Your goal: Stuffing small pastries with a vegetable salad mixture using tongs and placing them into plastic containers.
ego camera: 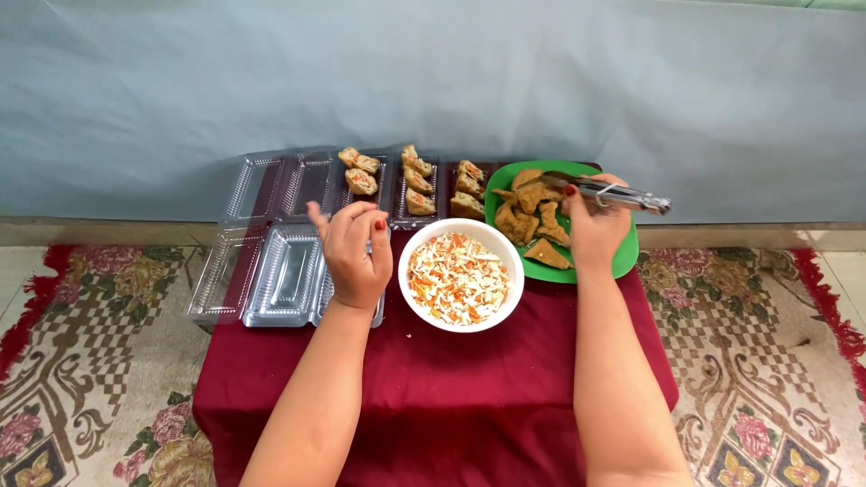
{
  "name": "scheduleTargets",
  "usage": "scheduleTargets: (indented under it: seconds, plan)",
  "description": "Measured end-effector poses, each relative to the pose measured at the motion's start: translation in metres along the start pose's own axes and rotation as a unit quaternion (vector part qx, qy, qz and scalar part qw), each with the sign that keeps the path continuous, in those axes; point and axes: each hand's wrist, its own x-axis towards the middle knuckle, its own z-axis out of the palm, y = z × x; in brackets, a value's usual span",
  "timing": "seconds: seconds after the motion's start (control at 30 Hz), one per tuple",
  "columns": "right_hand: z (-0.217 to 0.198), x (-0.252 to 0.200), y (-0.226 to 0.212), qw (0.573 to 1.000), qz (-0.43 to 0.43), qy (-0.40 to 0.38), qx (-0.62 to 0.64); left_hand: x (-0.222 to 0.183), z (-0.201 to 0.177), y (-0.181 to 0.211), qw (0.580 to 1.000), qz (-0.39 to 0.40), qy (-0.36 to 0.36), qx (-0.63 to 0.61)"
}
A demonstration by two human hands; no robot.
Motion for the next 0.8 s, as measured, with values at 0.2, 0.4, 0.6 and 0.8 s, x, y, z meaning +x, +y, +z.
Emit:
scheduleTargets:
  seconds: [0.2,0.4,0.6,0.8]
  plan:
    - [0.009,0.003,-0.076,0.999,-0.03,0.017,0.025,0.001,0.0,0.002,0.995,-0.006,-0.012,-0.102]
    - [0.018,-0.012,-0.097,0.996,-0.043,-0.064,0.048,0.004,0.003,0.007,0.97,-0.059,-0.057,-0.229]
    - [0.035,-0.044,-0.114,0.978,-0.001,-0.177,0.112,0.006,-0.003,0.01,0.868,-0.145,-0.201,-0.43]
    - [0.038,-0.053,-0.113,0.966,0.041,-0.203,0.153,0.009,-0.01,0.015,0.902,-0.108,-0.273,-0.317]
